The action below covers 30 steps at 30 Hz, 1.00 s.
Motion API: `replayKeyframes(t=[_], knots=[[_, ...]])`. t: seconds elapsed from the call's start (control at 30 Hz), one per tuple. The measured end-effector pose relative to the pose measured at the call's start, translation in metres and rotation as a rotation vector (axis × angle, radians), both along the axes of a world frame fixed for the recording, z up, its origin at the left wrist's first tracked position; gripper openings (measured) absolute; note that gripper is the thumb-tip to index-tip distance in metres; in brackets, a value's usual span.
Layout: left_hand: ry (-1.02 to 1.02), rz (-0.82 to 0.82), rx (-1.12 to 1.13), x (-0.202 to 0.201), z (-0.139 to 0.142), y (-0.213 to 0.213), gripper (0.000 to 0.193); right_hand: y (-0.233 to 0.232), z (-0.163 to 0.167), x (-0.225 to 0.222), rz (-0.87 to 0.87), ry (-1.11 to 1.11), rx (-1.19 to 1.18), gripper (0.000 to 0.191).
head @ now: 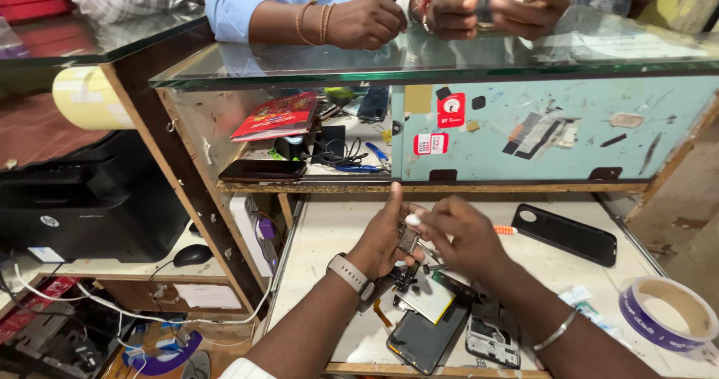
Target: The person first holds a smartphone and taps on its screen, then works on a disassembled phone on the bench, picking up small internal components and using a small brush to clean and work on the parts by hand.
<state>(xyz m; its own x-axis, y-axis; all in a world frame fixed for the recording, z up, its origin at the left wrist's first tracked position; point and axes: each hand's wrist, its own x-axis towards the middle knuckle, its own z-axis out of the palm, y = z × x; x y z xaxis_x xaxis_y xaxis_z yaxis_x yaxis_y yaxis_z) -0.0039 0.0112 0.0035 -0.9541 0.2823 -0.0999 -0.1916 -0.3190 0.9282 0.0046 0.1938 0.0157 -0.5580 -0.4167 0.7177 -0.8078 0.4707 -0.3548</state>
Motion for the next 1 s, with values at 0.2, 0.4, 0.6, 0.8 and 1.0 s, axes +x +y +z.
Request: replayKeyframes(t=[0.2,0.4,0.6,0.8,1.0], knots=[[-0.009,-0.039,0.038,0.001,-0.002,0.001,0.095,0.003,-0.001,0.0,0.266,0.081,-0.047,0.022],[-0.006,0.0,0.082,-0.003,-0.006,0.002,0.102,-0.006,-0.002,0.003,0.122,0.05,-0.159,0.018],[0.02,-0.007,0.099,-0.002,-0.006,0.002,0.104,-0.005,-0.001,0.003,-0.019,-0.223,-0.168,0.019],[0.001,-0.024,0.061,-0.002,-0.007,0.004,0.102,0.0,-0.002,0.002,0.202,-0.044,-0.114,0.012],[0.005,-0.016,0.032,-0.002,-0.007,0.002,0.104,-0.005,-0.005,0.003,0.301,-0.064,-0.156,0.013]])
